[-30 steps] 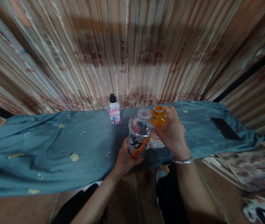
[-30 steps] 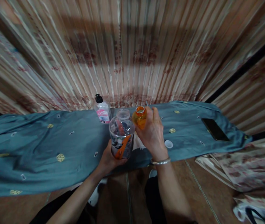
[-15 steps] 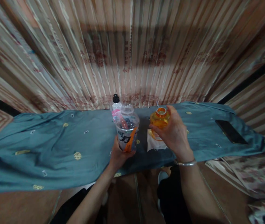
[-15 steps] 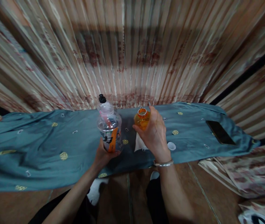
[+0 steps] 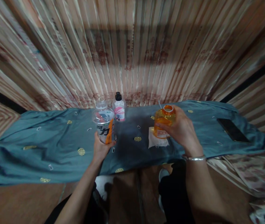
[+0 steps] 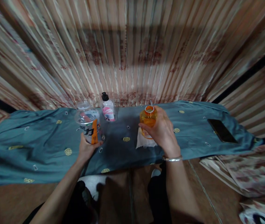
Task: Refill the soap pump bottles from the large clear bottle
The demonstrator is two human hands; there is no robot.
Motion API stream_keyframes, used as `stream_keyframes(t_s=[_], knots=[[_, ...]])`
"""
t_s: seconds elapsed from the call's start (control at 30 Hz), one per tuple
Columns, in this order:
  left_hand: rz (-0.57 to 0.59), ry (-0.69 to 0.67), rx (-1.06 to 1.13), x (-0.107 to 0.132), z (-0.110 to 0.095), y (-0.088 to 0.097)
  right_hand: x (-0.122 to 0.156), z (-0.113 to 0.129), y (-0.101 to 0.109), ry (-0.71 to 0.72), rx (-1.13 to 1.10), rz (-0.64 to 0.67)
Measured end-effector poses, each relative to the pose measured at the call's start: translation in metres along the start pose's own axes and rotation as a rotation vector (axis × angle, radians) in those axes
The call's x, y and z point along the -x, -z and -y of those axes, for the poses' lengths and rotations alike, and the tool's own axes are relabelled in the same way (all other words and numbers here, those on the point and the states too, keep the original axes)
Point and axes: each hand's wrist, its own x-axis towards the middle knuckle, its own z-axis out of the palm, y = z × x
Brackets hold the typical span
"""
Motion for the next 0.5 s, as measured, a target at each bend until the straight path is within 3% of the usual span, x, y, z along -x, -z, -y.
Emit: stream_keyframes(t_s=[0.2,0.5], knots=[[0.005,-0.014,-0.004,-0.004,0.007,0.003,-0.001,-0.010,0.008,0.003,-0.033,0.060],[0.016,-0.039,-0.006,-0.008,0.019,0.009,-0.003,-0.004,0.016,-0.138,0.043,0.107]])
